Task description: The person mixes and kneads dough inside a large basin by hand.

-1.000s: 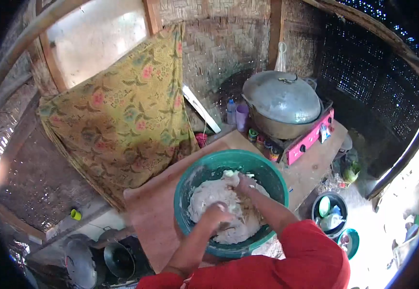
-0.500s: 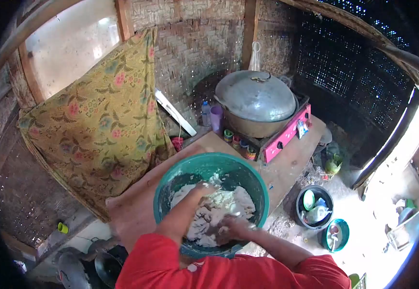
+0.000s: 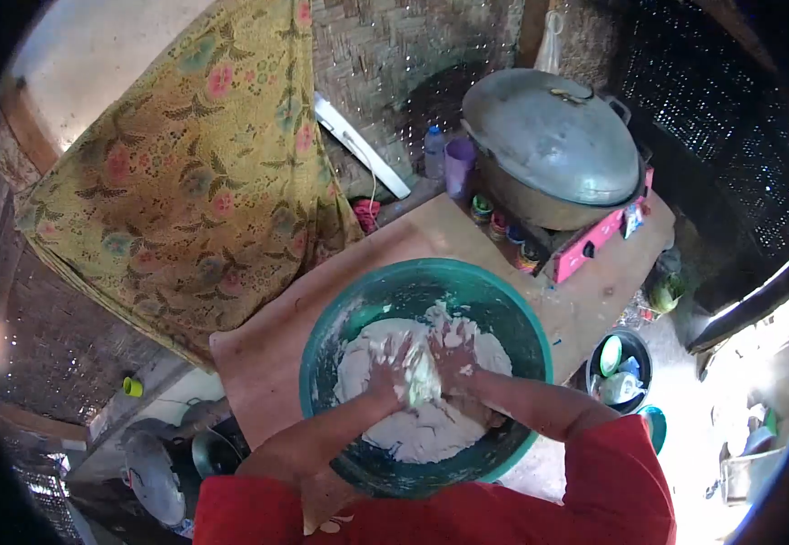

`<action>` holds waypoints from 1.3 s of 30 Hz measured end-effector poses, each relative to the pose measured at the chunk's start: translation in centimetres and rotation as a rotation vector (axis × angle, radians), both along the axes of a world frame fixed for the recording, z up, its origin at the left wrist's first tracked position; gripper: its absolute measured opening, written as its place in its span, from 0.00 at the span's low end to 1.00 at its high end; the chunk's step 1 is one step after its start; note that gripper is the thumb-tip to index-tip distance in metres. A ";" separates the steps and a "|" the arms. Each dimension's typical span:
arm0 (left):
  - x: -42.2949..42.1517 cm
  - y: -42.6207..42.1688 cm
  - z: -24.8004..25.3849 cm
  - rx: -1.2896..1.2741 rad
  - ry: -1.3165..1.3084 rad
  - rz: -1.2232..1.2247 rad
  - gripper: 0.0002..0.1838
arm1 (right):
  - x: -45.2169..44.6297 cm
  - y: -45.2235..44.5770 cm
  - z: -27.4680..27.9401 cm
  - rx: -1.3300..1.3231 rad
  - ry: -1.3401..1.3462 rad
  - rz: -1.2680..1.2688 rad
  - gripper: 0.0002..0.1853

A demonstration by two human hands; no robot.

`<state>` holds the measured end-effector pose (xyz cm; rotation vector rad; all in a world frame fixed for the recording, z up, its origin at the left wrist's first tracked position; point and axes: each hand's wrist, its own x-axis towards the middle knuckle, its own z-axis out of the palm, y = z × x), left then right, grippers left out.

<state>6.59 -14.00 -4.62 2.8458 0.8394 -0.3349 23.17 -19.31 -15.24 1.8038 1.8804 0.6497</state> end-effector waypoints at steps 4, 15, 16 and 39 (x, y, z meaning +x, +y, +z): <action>3.3 4.4 -6.3 0.007 -0.017 0.068 0.46 | 3.2 3.9 -5.9 0.145 -0.248 -0.036 0.24; 3.7 7.0 -2.2 -0.294 -0.432 0.211 0.24 | 4.8 5.6 5.8 0.110 1.275 -0.354 0.33; 2.7 6.2 -2.1 -0.371 -0.419 0.191 0.26 | 3.8 3.8 5.7 0.134 1.463 -0.383 0.38; 0.6 3.8 -9.0 -0.053 -0.197 0.406 0.08 | -4.8 3.1 8.0 0.102 1.755 -0.524 0.21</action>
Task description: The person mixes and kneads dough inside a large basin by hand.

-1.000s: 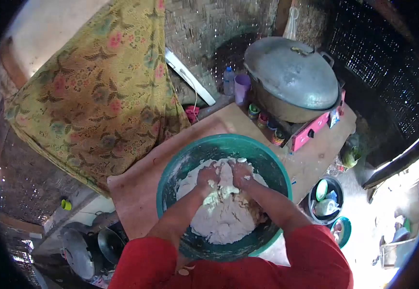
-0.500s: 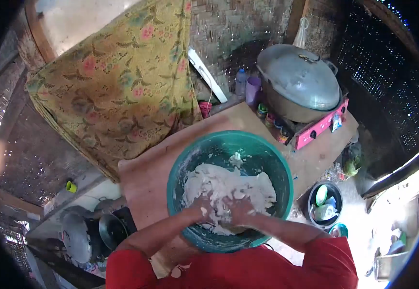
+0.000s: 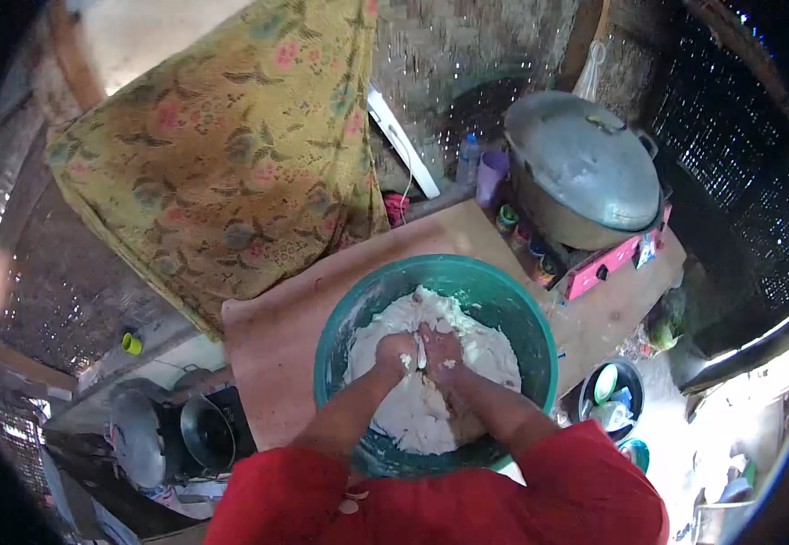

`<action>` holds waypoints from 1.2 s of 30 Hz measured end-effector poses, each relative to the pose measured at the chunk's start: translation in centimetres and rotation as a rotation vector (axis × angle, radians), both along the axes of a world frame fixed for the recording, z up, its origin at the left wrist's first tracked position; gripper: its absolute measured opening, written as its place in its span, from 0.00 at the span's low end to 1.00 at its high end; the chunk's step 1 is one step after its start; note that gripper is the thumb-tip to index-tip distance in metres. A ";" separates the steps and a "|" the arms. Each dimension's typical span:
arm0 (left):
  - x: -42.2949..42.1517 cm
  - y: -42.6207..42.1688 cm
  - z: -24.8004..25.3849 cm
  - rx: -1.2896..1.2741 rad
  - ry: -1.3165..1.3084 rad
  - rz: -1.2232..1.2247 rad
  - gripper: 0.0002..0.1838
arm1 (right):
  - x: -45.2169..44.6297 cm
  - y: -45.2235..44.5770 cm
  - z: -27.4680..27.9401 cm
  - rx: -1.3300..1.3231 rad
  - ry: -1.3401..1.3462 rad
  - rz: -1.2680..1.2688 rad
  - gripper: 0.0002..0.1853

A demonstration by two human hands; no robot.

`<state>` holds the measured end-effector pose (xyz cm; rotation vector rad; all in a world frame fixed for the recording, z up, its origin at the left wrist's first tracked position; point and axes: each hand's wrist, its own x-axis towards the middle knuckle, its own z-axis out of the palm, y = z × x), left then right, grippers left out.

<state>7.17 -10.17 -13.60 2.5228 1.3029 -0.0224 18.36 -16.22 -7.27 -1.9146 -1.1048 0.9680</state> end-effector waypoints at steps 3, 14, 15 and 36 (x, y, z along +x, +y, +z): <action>0.0 -0.9 1.3 -0.014 -0.008 0.010 0.13 | 1.8 0.8 -5.9 0.221 -0.740 0.463 0.27; -6.9 -4.9 10.8 -0.170 -0.298 -0.297 0.30 | 10.8 -1.5 6.8 -0.274 -0.392 0.665 0.39; -6.2 -3.6 11.2 -0.288 -0.303 -0.243 0.29 | 13.0 1.2 2.9 -0.285 -0.386 0.667 0.39; -6.3 2.8 12.9 0.112 -0.714 0.077 0.22 | 2.6 6.9 0.9 -0.362 -0.248 1.036 0.44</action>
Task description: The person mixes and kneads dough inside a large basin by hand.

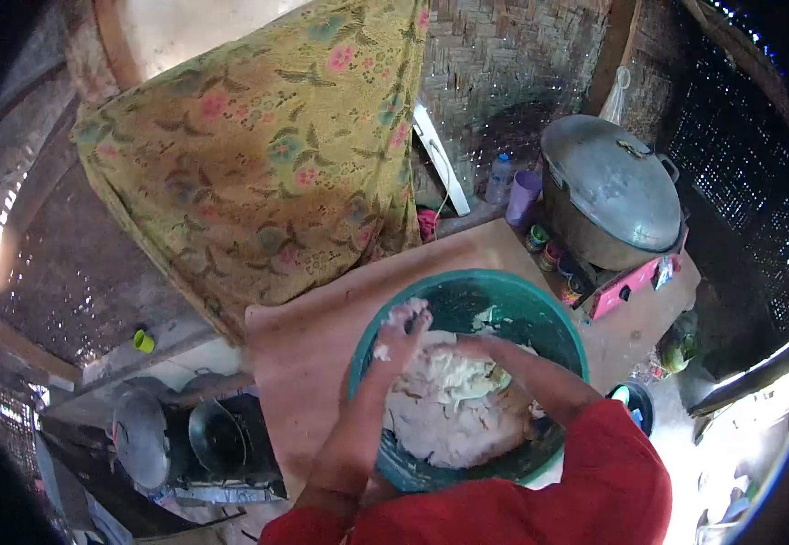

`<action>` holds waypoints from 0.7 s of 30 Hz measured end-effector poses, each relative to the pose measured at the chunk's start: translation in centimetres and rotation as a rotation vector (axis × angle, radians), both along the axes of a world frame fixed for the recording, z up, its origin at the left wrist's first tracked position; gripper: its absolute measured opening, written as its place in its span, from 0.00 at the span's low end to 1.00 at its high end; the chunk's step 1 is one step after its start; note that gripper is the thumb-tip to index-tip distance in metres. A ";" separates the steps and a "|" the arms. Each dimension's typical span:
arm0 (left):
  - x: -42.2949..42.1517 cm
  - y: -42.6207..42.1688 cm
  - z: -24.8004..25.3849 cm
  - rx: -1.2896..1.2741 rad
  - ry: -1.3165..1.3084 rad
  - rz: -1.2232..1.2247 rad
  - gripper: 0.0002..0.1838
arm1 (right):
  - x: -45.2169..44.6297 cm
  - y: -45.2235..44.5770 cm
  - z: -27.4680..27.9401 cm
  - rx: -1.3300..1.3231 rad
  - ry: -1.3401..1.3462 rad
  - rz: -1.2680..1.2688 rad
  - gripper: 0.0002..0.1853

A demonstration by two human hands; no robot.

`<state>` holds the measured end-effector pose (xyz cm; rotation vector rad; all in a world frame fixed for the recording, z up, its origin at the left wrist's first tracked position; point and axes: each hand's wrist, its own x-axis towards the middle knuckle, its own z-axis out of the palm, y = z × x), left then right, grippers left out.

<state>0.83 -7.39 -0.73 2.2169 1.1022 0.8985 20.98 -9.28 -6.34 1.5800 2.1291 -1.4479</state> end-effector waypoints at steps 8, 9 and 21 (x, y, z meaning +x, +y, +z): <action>2.5 -3.2 -3.6 -0.617 0.643 -0.331 0.39 | -3.9 -22.9 7.6 0.882 -0.225 0.155 0.47; 2.9 -4.7 -4.3 -0.589 0.838 -0.403 0.43 | -2.9 -23.3 7.5 0.451 -0.227 0.198 0.43; 2.6 -14.9 1.4 -0.453 0.778 -0.174 0.45 | 11.2 2.2 -0.4 0.756 -0.152 0.166 0.12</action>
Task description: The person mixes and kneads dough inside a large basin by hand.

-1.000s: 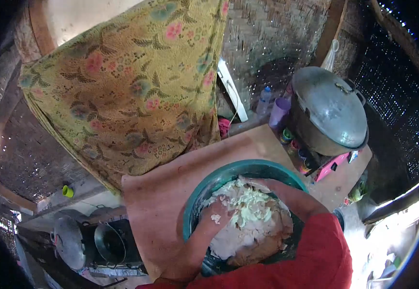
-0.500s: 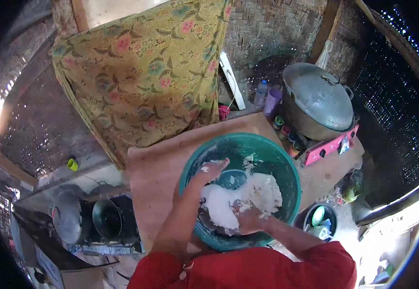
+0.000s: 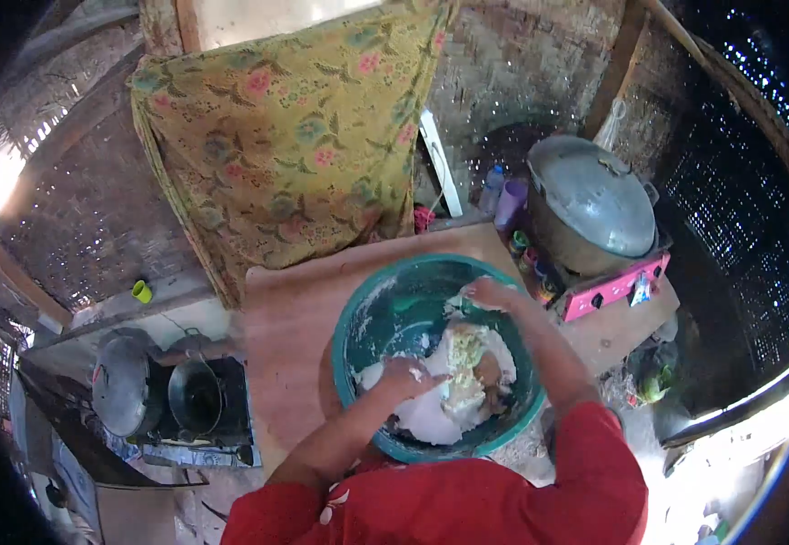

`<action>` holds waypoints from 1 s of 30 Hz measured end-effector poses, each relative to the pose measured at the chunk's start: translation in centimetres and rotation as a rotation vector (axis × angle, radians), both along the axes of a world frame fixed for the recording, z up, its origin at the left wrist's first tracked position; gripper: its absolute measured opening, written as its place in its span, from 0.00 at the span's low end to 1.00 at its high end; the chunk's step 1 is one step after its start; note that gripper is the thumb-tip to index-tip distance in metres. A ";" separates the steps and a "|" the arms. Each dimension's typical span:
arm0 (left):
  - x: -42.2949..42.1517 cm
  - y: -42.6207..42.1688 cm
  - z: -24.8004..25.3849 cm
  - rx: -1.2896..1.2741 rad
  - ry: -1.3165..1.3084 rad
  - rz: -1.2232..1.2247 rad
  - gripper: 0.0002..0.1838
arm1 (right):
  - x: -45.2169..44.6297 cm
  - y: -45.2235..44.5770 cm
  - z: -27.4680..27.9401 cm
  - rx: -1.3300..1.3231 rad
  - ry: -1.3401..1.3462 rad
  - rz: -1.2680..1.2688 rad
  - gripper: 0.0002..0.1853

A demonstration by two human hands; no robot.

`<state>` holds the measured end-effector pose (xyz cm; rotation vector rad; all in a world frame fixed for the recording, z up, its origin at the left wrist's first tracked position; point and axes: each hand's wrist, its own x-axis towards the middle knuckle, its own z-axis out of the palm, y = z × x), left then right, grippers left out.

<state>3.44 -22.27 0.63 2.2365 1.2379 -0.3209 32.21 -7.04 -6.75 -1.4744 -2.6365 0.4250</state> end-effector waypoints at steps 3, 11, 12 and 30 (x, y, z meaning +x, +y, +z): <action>0.6 2.1 -4.6 -0.121 0.101 -0.059 0.42 | -2.7 4.1 -12.2 -0.114 -0.411 -0.145 0.15; -0.6 1.3 -3.3 -0.109 -0.086 0.076 0.43 | -7.5 4.7 -3.3 -0.702 0.141 -0.104 0.19; -0.1 1.3 -4.3 -0.034 -0.085 0.088 0.40 | -8.7 3.4 -4.1 -0.886 0.238 -0.184 0.18; -0.3 1.2 -7.3 0.112 -0.350 0.218 0.25 | -17.7 1.4 0.4 -0.706 0.777 0.102 0.12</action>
